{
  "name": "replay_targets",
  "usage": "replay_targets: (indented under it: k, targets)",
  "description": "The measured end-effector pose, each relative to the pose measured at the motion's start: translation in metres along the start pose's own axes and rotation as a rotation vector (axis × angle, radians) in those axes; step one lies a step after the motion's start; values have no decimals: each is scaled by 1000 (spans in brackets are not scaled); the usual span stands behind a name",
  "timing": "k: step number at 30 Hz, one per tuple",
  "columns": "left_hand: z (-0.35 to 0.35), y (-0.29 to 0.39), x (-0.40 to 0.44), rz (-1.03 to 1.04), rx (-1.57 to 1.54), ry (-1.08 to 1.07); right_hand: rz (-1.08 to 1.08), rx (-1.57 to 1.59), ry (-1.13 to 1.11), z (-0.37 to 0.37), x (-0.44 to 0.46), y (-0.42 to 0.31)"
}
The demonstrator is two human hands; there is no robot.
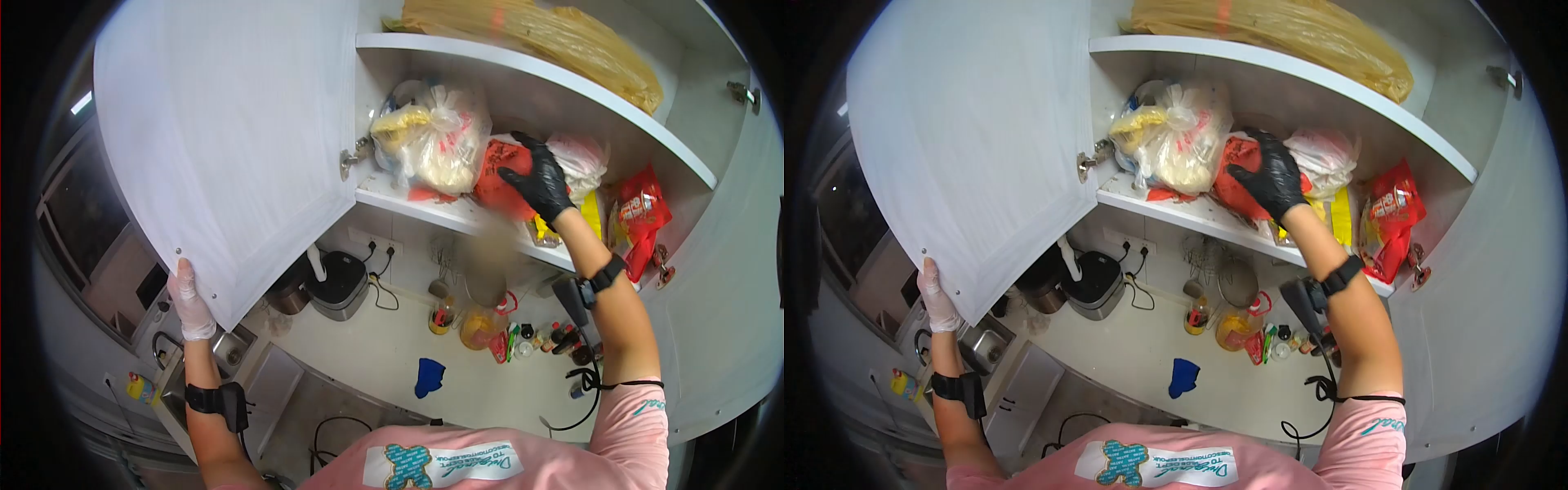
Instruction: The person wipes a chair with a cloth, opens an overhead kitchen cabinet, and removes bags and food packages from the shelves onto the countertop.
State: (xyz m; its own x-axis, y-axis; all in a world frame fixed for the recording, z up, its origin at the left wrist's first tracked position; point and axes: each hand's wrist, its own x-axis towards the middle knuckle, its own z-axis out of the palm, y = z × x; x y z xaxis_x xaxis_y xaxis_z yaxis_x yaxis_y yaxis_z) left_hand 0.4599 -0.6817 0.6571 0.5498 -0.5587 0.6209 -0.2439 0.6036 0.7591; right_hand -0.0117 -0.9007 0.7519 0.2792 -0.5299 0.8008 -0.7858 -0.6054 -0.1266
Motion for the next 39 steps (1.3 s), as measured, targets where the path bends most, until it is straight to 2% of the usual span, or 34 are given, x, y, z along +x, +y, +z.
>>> replay_targets:
  k: [2,5,10,13,14,15,17,22,24,26,29,30,32,39]
  targets:
    - [-5,-4,1,-15,44,-51,1,-64,-19,22,25,-15]
    - [-1,-2,-2,-28,5,-11,-113,-120,-117,50,58,-34]
    - [2,2,-2,2,5,21,-110,-249,-114,94,89,-46]
    - [-7,-5,-3,7,28,37,-120,-222,-102,104,88,-47]
    - [-8,-11,-1,4,26,36,-163,-177,10,104,87,-48]
    - [-8,-12,1,15,16,16,-191,-118,95,91,84,-60]
    - [7,6,2,56,-63,-30,-461,-118,273,41,88,-87]
    - [-2,-2,2,25,3,-38,-631,-285,495,-65,144,-94]
    - [-2,-1,2,47,33,-33,-457,-530,343,-90,172,-64]
    - [-3,-2,1,68,66,-18,-147,-731,-79,-117,185,-49]
    - [-3,-2,2,53,34,-36,-9,-716,-342,-138,196,-37]
    - [-2,0,1,55,45,-29,-14,-713,-344,-139,199,-30]
    - [0,2,0,56,59,-17,-40,-500,-382,-135,206,-16]
    - [0,-2,-1,41,35,-20,-45,-560,-461,-131,214,-31]
